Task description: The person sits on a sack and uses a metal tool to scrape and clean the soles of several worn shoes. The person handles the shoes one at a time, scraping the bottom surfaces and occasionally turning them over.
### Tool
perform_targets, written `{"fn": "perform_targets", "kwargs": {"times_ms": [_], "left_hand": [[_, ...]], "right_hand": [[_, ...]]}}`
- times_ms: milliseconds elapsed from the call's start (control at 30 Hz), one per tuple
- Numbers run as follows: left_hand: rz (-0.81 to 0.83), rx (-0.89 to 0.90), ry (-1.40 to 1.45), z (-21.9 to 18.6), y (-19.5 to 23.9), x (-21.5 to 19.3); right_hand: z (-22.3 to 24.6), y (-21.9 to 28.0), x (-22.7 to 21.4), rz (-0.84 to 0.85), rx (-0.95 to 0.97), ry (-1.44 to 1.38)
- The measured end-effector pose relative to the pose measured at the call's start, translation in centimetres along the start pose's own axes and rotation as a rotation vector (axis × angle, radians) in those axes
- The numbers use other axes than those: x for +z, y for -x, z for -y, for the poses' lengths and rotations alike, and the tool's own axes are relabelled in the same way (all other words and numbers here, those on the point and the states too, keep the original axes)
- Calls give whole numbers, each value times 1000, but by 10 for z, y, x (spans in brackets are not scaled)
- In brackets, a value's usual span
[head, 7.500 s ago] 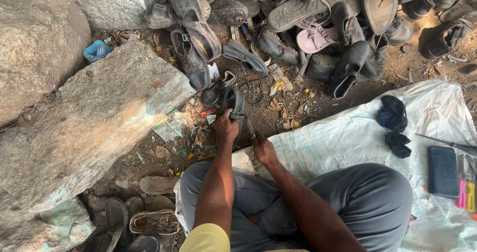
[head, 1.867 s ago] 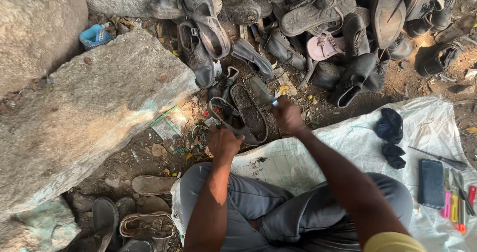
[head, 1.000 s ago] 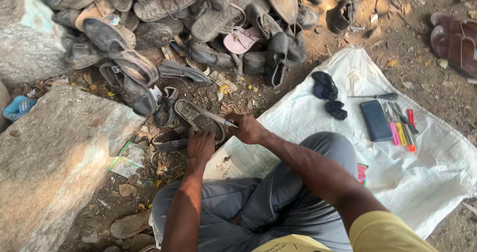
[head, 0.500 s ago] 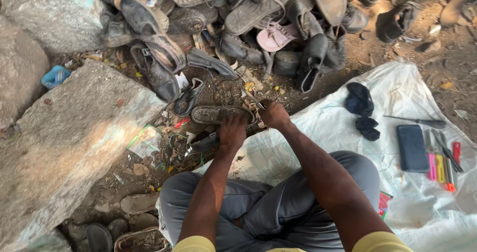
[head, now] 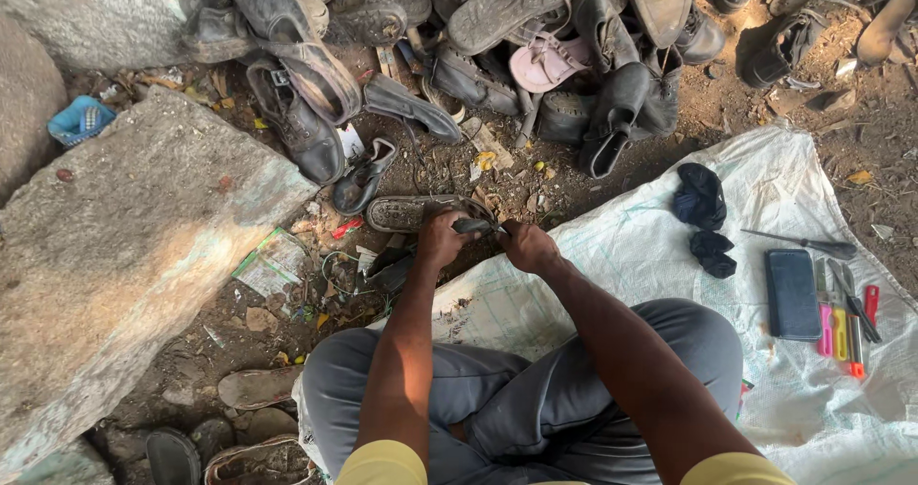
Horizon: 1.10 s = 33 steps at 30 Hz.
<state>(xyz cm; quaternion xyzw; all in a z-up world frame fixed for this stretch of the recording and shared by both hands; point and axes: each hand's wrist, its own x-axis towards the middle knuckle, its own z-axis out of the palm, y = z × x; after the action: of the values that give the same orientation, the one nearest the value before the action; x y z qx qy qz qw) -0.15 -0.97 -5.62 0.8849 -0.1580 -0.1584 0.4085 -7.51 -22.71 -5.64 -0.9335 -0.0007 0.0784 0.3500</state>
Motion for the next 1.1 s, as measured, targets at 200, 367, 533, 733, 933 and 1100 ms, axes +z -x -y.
{"fn": "perform_targets", "kwargs": {"times_ms": [200,367,533,733,933,1100], "left_hand": [[-6,-46,-86,11,-8,13],[-26,-11,-124,23,-15,23],[-49,36,-107,29,-15,25],[-49,55,-135,37,-19,30],[62,6,-58,50,-26,30],[-43,-17,-67,53,-25,33]], "right_hand": [[54,12,-5,100,342,43],[89,44,-20,139,477,57],[90,61,-20,121,390,90],[103,78,-11,141,471,79],[88,47,15,94,506,11],[73,39,56,-97,418,-89]]}}
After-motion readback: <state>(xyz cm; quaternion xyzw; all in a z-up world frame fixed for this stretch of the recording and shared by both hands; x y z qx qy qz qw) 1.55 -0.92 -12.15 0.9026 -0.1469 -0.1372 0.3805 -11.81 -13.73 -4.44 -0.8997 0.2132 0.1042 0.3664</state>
